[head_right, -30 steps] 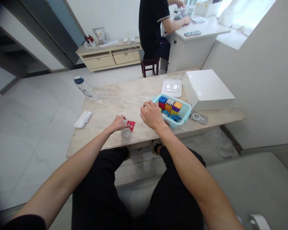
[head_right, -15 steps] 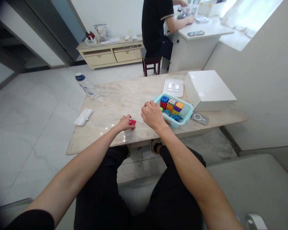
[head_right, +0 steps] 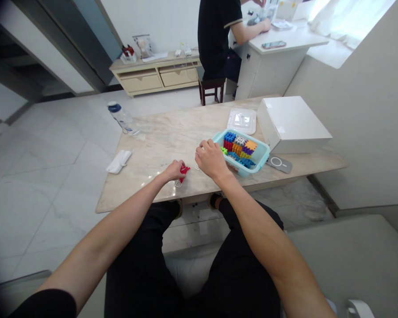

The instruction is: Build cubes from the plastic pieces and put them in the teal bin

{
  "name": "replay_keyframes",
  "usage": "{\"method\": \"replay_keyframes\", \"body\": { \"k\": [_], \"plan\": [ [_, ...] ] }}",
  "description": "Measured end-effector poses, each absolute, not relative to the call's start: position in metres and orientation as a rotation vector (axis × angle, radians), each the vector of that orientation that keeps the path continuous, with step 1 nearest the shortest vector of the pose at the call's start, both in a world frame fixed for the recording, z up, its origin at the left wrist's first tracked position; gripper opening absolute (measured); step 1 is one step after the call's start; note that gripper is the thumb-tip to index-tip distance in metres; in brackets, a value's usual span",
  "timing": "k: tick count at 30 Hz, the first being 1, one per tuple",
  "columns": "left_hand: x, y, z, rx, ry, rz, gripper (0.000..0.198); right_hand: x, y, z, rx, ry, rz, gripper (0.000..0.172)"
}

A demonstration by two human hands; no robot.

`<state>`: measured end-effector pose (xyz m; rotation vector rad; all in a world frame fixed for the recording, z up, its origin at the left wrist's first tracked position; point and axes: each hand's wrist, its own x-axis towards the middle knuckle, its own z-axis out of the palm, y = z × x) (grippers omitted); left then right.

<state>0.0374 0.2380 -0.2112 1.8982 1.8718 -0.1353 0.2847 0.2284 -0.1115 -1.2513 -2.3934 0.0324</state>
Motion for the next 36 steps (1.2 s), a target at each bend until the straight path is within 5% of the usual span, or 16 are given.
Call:
{"method": "replay_keyframes", "body": {
  "k": [36],
  "plan": [
    [0.021,0.252,-0.212,1.900,1.868,-0.108,0.071,0.292,0.227,-0.126,-1.176,-2.783,0.319,0.031]
  ]
}}
